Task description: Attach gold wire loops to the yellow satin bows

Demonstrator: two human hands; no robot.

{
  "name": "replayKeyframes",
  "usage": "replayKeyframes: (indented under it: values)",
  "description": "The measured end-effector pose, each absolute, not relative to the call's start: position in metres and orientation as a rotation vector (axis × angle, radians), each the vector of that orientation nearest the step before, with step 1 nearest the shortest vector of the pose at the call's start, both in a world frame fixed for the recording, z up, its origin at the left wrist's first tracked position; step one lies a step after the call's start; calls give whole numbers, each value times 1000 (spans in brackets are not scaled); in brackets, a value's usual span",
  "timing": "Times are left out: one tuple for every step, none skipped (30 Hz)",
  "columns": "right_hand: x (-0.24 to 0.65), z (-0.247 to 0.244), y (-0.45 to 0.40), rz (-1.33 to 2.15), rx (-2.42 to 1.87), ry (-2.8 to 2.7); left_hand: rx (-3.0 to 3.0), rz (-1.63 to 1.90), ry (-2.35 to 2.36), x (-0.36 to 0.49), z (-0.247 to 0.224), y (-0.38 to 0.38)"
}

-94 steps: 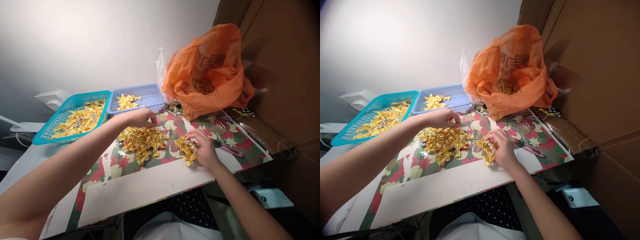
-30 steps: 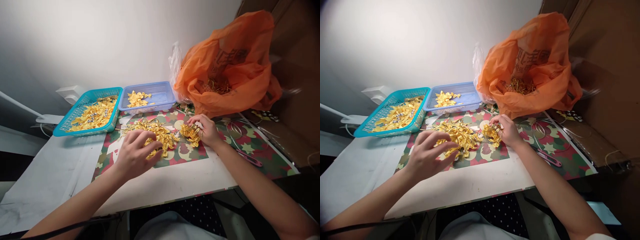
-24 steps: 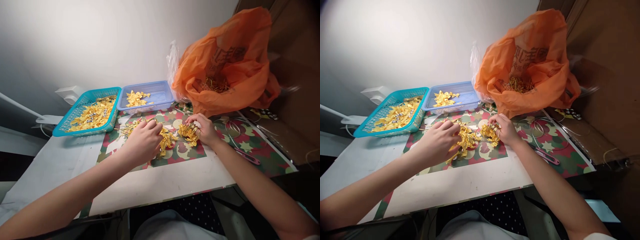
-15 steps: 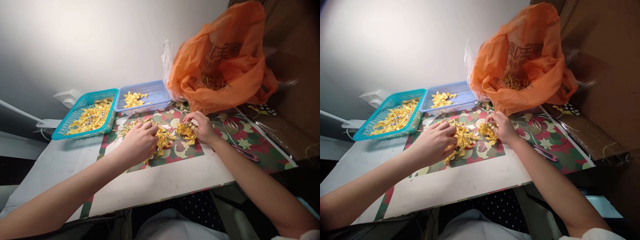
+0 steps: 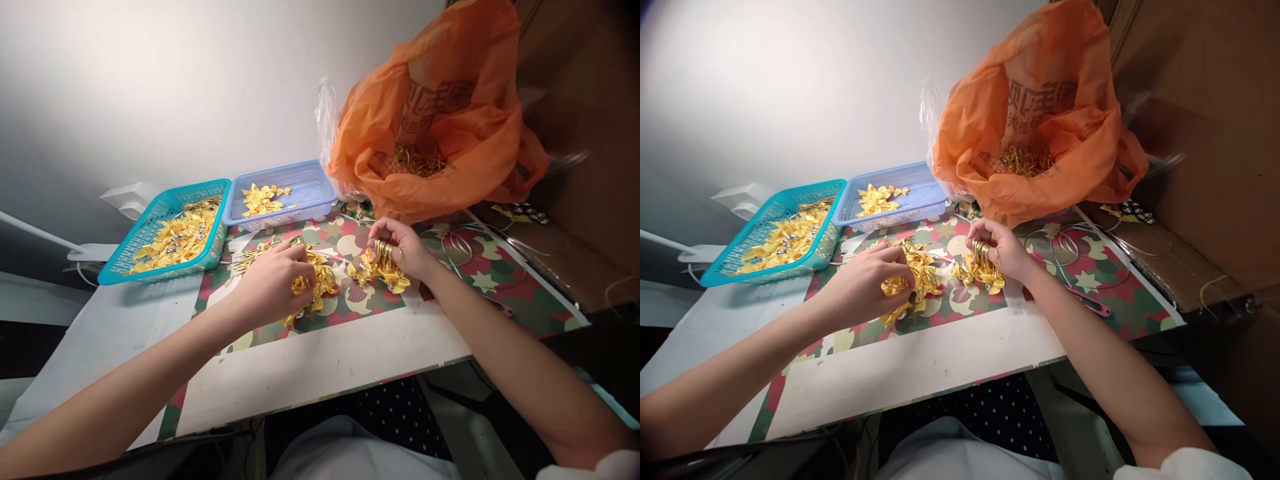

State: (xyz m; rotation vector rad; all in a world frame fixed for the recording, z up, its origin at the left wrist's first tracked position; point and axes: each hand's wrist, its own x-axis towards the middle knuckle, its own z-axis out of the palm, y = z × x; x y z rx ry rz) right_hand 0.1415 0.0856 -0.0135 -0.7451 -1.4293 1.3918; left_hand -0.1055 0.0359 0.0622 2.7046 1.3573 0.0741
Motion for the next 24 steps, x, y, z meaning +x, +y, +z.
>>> replayKeyframes:
  values:
    - [142,-13,86,1383,-769,-1440,2687,87,1351,-106,62,36]
    - [143,-13,86,1376,-786,-1449,2671,101,1348,-106,62,36]
    - [143,-13,87,1374,-796,-1454,2658,117,1350,-106,62,36]
    - [144,-14,87,1377,-803,-1454,2650,132,1348,-106,62,36]
    - [144,-15,87,1383,-808,-1451,2646,147,1344,-107,62,36]
    - [145,-16,87,1391,-810,-1444,2643,160,1337,-108,61,36]
    - [145,-16,87,1401,-809,-1434,2642,170,1330,-108,61,36]
    - [145,-16,87,1408,-802,-1423,2642,179,1322,-109,61,36]
    - [145,-16,87,1407,-793,-1411,2644,187,1316,-109,60,36]
    - [145,-15,87,1400,-791,-1401,2647,193,1313,-110,60,36]
    - [146,-14,87,1384,-796,-1394,2651,200,1312,-110,59,37]
    - [146,-13,87,1361,-811,-1391,2655,203,1311,-111,59,37]
    - [148,-11,87,1338,-834,-1393,2661,204,1309,-111,59,37]
    - [149,-9,88,1320,-858,-1404,2668,203,1307,-111,58,37]
    - [152,-7,88,1310,-879,-1424,2674,198,1307,-112,58,37]
    - [154,-6,88,1315,-897,-1457,2680,193,1307,-112,58,37]
    - [156,-4,88,1335,-911,-1497,2687,187,1308,-112,57,37]
    - [159,-3,88,1369,-921,-1543,2693,184,1309,-112,57,37]
    - [161,-1,87,1409,-927,-1599,2700,184,1308,-112,57,37]
    - [162,1,85,1450,-930,-1664,2707,187,1307,-112,57,37]
    - [163,3,83,1485,-925,-1744,2712,191,1307,-112,57,37]
    - [162,5,80,1509,-910,-1838,2716,196,1308,-112,57,37]
    - [161,7,77,1516,-888,-1943,2719,198,1309,-112,57,37]
    - [159,9,73,1508,-870,-2051,2723,200,1312,-113,57,37]
